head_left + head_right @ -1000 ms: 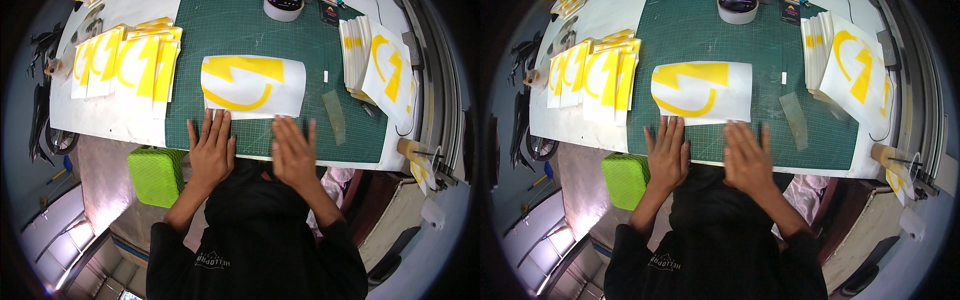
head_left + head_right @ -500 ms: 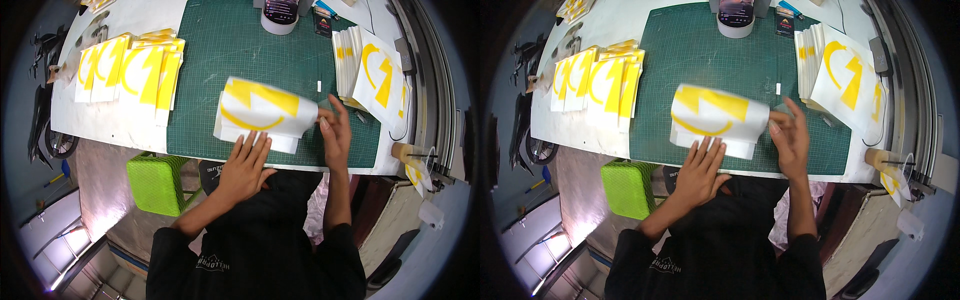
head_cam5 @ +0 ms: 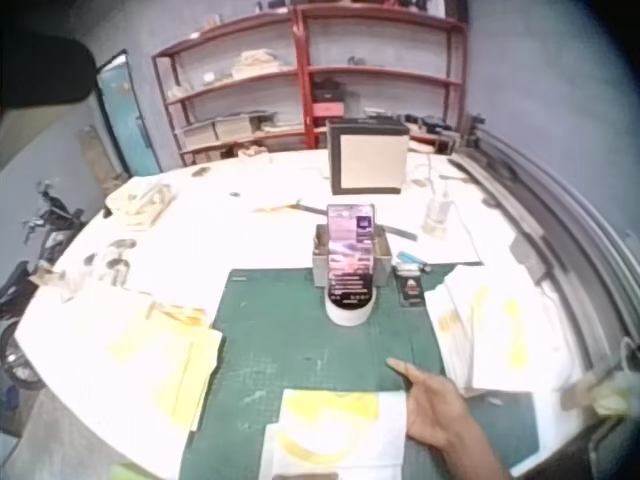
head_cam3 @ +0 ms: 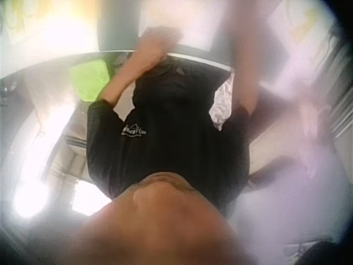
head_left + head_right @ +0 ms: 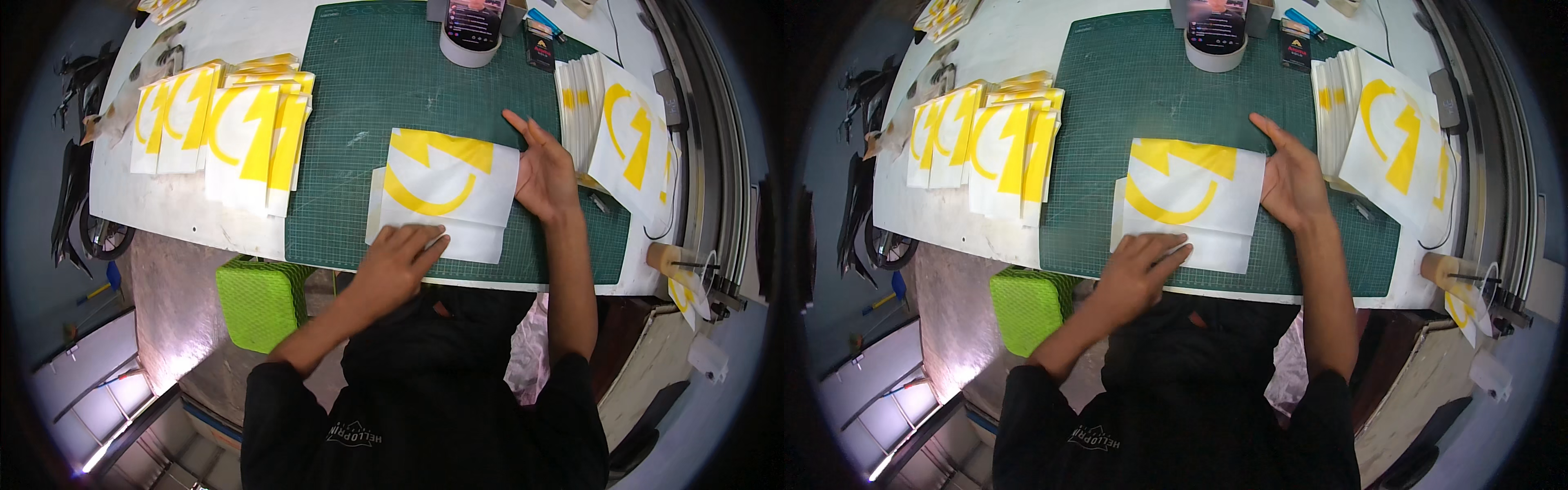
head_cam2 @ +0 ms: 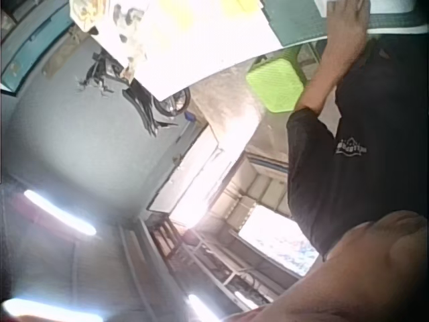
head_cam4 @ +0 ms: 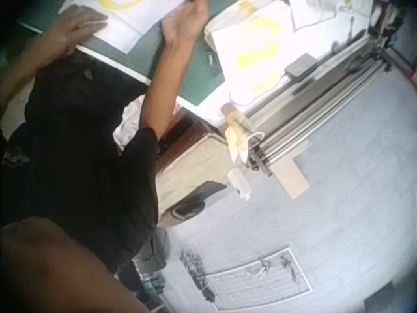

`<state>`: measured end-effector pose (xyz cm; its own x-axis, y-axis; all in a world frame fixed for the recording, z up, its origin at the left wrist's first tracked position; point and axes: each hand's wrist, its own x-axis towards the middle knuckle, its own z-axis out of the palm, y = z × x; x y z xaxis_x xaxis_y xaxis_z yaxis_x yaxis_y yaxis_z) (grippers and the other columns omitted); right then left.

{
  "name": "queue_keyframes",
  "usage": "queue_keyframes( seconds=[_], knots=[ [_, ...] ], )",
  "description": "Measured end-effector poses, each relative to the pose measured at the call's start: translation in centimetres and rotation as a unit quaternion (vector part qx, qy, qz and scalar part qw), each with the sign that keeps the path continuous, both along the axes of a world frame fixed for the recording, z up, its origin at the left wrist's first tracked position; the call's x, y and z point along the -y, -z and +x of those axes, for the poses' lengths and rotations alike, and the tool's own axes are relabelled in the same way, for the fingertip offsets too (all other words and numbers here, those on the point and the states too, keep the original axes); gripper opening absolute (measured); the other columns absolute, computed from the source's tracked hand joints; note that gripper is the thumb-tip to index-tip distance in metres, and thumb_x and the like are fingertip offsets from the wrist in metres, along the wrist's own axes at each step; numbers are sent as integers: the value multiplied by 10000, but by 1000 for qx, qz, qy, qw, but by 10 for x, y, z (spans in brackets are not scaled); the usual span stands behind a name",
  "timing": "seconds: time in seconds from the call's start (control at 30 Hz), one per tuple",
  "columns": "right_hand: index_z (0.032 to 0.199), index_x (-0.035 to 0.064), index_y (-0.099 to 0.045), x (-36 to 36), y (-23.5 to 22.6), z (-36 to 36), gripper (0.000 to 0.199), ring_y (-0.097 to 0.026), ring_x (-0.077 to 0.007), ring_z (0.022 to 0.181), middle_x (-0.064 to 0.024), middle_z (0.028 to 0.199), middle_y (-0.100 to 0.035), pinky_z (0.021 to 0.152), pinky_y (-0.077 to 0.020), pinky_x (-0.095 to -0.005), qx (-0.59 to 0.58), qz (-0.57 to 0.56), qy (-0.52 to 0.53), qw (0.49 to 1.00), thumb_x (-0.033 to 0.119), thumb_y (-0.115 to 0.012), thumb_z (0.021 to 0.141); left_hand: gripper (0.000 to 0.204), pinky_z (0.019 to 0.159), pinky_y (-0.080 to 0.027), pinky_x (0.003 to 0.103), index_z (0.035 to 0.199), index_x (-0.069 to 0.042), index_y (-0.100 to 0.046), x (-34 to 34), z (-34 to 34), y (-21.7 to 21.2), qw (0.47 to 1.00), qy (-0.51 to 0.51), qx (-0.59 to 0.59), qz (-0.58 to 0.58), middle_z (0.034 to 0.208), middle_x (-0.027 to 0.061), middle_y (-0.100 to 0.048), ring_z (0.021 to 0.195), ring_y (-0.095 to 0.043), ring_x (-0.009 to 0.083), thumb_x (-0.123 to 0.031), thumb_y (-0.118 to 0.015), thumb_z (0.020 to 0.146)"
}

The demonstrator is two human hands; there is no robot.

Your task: The person folds white sticker sheets with yellow graphics in half on a green cutting mat. They smooth the folded edges with their hands and a plastic scraper tool, then stack the finished sheets. A cat walks across the table during the process.

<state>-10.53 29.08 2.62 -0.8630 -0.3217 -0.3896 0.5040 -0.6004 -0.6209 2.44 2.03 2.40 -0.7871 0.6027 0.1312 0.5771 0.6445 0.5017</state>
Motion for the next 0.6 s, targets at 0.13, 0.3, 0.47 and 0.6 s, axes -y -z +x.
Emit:
queue_keyframes(
  seconds=[0.13,0.3,0.47,0.6],
  knots=[
    [1633,3,-194,2,4,-1,726,-688,-400,1212,-352,1330,-612,1030,-569,-487,-16,13,-8,1000,366,-515,1091,544,940,-448,477,1368,-178,-676,6,-18,-2,1000,13,-9,-3,1355,82,-618,1194,-595,280,-153,-771,833],
    [1679,45,-10,-5,13,4,930,-659,-371,1266,-314,1407,-592,1096,-514,-493,-78,-96,-95,988,371,-604,1042,604,1150,-343,586,1451,-240,-627,6,-48,-20,998,49,-13,-38,1590,126,-474,1452,-456,335,-310,-779,871],
    [1684,77,83,10,15,8,1097,-665,-351,1260,-282,1398,-621,1123,-485,-487,-98,-153,-67,981,419,-684,979,685,1269,-148,677,1552,-285,-525,9,-54,-14,992,112,43,-49,1706,144,-321,1584,-278,394,-350,-741,904],
    [1689,77,41,8,21,8,1054,-688,-327,1217,-266,1332,-665,1094,-504,-453,-98,-162,-42,981,398,-677,988,725,1270,-113,682,1620,-214,-421,9,-55,-14,989,117,38,-84,1725,176,-265,1599,-228,402,-426,-655,968]
  ],
)
